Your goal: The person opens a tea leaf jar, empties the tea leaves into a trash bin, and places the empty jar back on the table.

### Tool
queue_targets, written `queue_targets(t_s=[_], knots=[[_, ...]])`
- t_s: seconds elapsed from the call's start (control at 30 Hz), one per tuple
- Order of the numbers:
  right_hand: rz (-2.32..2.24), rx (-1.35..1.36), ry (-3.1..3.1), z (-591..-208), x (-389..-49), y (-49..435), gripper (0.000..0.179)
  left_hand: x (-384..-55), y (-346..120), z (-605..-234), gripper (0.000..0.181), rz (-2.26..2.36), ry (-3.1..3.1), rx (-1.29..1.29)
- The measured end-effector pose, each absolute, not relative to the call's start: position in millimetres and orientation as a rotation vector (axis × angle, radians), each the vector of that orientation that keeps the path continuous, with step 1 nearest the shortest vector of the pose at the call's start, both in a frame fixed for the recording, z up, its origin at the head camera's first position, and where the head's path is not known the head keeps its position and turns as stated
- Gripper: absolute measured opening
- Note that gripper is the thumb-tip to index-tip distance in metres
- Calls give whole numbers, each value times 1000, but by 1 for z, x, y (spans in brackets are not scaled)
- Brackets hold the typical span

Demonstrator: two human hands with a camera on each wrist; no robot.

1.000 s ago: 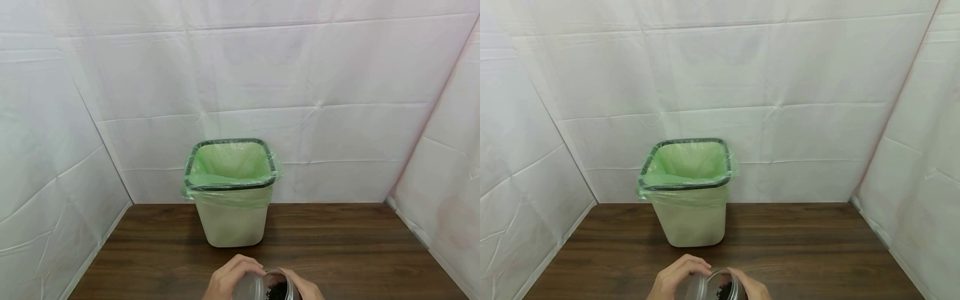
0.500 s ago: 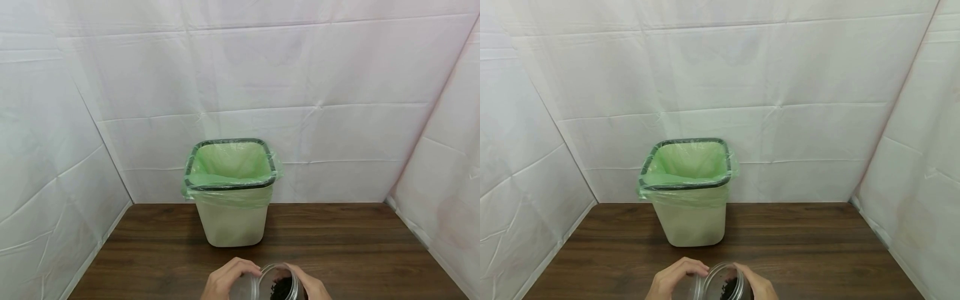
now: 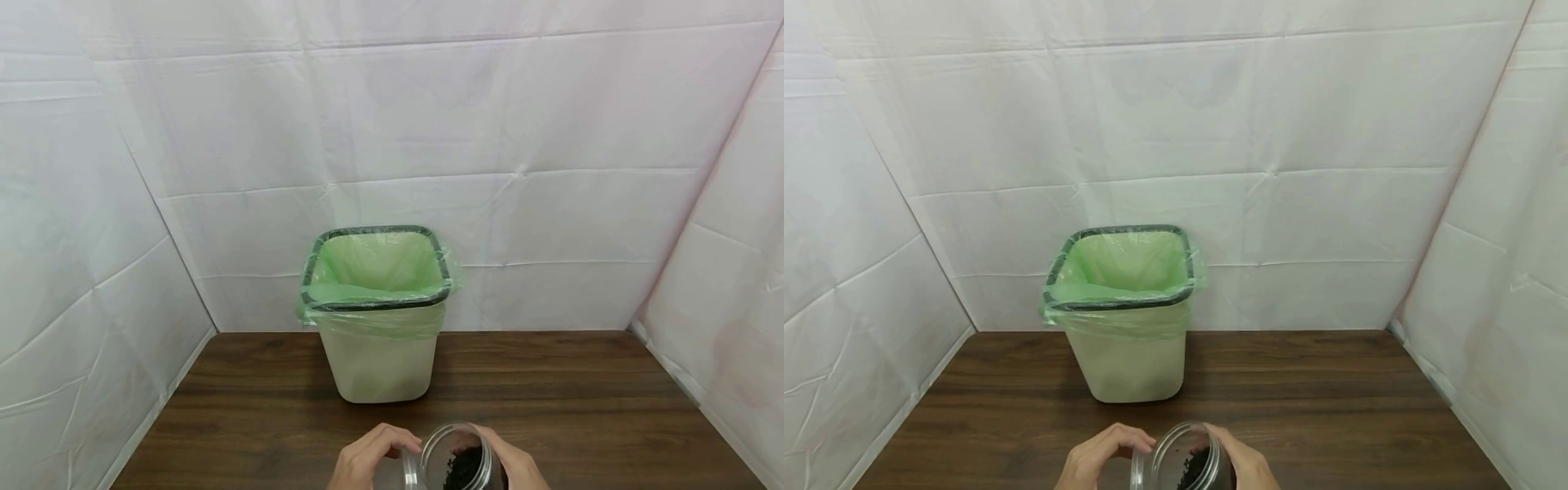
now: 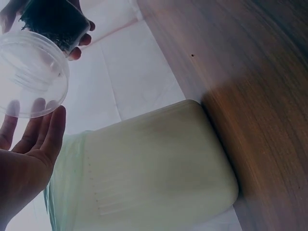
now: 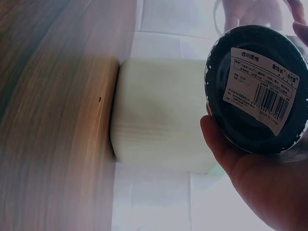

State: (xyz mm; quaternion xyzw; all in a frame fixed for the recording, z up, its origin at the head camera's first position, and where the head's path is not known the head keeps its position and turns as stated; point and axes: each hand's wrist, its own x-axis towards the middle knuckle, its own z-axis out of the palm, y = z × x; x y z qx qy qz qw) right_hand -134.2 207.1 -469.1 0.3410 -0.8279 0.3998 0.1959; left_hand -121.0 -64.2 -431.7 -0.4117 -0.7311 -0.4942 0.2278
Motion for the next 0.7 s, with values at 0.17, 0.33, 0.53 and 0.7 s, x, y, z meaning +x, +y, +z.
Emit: queue_targets(t_s=[0.17,0.33,0.53,0.7], knots=[[1112,974,-2254,-460,-134,207,77,-121,-64,-433,41,-1385,-2025,-1138],[1179,1005,-2261,-454,-132,208,77,-123,-65,-438,43,-1472,-2065,-1119],[1243,1041,-2238,-451,-133,210,78,-125,-65,-445,48,-1481,-2091,-1102],[1255,1040,-2230,-450,-133,211,80,-125,-66,-446,43,-1494,-2138,-1087]])
